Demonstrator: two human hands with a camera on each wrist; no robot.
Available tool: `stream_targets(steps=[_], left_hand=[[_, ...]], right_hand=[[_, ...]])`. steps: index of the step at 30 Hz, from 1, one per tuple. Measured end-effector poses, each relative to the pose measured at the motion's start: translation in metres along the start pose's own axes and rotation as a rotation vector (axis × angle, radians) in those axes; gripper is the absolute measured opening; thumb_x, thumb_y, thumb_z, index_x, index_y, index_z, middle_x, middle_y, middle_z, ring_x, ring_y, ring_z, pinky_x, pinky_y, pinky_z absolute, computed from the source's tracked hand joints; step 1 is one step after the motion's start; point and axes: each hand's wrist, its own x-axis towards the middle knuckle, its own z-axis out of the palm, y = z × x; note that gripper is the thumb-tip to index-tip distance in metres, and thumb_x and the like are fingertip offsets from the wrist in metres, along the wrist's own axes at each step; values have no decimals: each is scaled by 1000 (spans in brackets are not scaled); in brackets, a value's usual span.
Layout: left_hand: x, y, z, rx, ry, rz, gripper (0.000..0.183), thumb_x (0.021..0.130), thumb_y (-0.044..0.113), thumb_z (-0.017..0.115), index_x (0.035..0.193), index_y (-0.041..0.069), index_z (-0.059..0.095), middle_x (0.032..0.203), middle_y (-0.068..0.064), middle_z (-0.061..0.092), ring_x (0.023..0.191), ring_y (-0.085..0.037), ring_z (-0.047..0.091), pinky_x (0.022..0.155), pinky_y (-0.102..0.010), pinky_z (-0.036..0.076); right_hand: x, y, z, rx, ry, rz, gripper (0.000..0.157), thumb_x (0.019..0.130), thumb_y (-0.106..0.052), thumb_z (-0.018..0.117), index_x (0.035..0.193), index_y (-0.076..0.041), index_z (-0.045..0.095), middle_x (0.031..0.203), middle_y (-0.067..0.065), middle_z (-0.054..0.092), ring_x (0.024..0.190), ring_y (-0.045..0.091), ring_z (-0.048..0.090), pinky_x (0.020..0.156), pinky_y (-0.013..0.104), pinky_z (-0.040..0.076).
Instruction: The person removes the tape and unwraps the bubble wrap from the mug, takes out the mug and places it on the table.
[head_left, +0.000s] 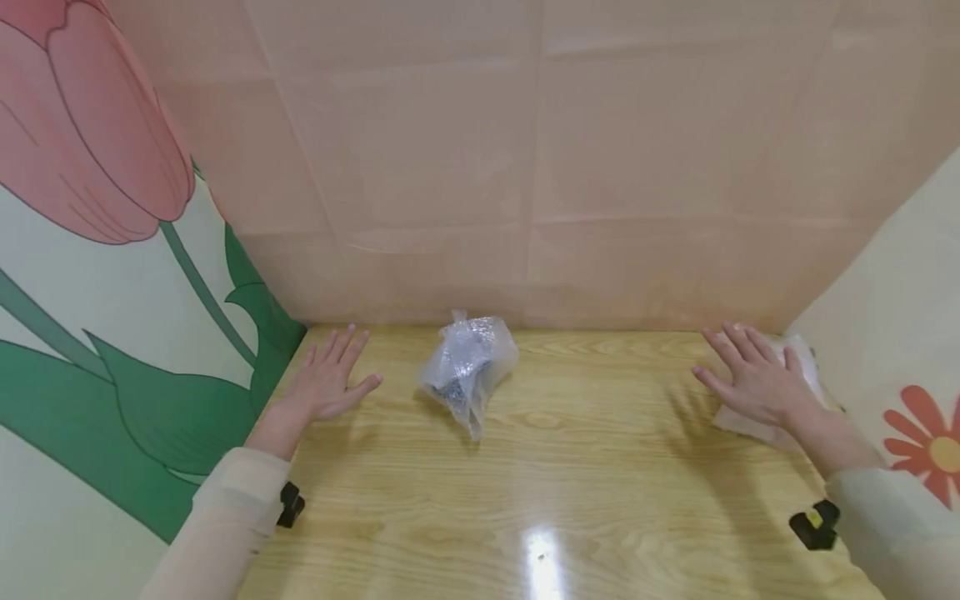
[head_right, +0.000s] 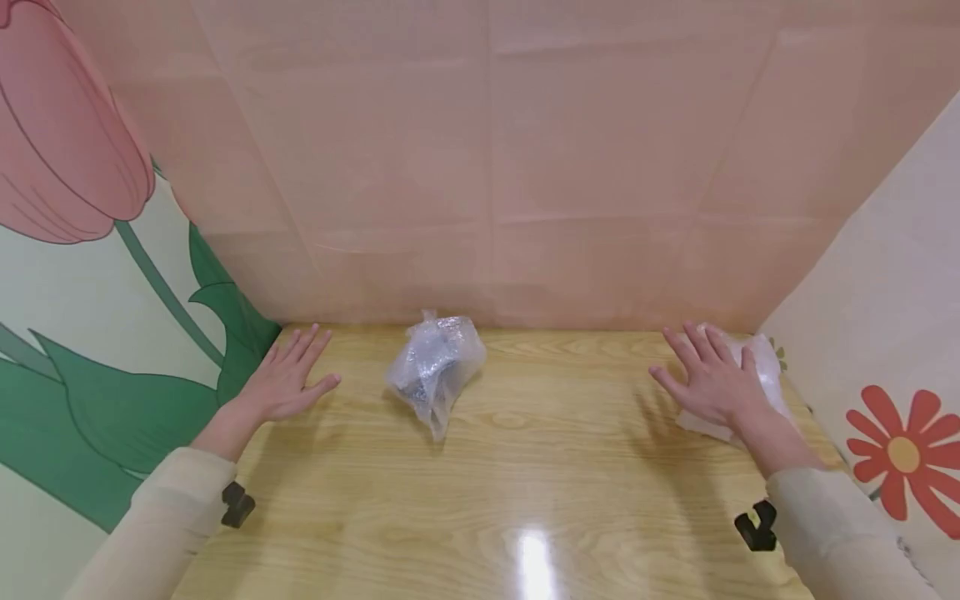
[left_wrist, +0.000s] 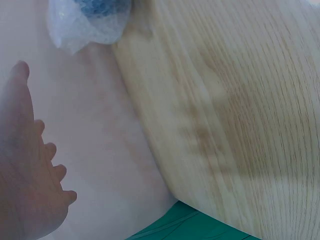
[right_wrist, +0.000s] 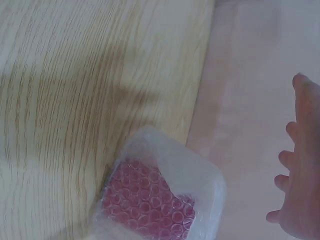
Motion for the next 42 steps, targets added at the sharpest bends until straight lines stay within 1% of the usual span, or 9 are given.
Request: stream_targets(steps=[3,8,12,15,18,27,35,38,42], left_hand=[[0,-1,0,-2,8,1,78,91,61,32,149,14,9,154,-14,3,139,-38,6,109,-60,6],[1,-2,2,-6,8,1,79,91,61,32,149,14,8,154,-14,3,140,-38,3,110,-59,6],[1,-3,4,-9,23,4,79,91,61,33,149,13,10,154,-15,4,140,-38,4,109,-60,7],[2,-4,7,-24,32,2,78,91,60,34,149,13,10,154,-14,4,140,-37,3,110,-59,7],[3,-5,11,-38,36,1,78,91,60,33,149,13,10,154,-14,5,140,-36,3,110,-58,6],[4,-5,21,-105,129,47,74,91,55,40,147,11,19,152,-17,14,138,-39,13,109,-58,12],[5,-3,30,-159,186,69,71,91,53,42,146,10,24,150,-19,22,137,-38,19,109,-54,17],[5,-3,32,-174,206,72,70,92,51,43,146,10,24,149,-18,23,136,-37,22,109,-53,20],[5,0,37,-216,247,73,67,92,47,46,144,9,28,148,-18,27,133,-38,27,107,-54,23]], right_hand=[[1,-1,1,-8,26,-5,72,93,-53,39,149,-20,9,152,21,11,135,46,10,91,78,4],[3,-4,4,-17,63,-14,71,92,-52,42,148,-18,16,148,22,21,133,46,16,90,77,10],[5,-7,8,-3,104,-21,71,90,-51,47,147,-17,20,144,23,28,128,48,23,89,76,14],[7,-10,11,12,142,-27,70,90,-49,49,146,-16,23,141,24,31,125,49,27,88,75,17],[8,-12,14,28,158,-25,70,90,-48,49,146,-15,23,140,25,32,124,50,29,87,73,21],[10,-22,25,82,148,-34,67,90,-44,53,143,-10,30,136,27,36,116,54,34,83,72,29],[16,-30,36,115,273,-84,59,85,-30,63,132,-1,43,126,30,46,106,54,43,83,66,35],[19,-34,39,137,295,-102,56,84,-25,65,129,1,45,122,32,48,105,53,44,85,64,35],[22,-38,43,132,327,-136,53,82,-21,67,127,1,48,117,30,52,99,50,50,81,61,39]])
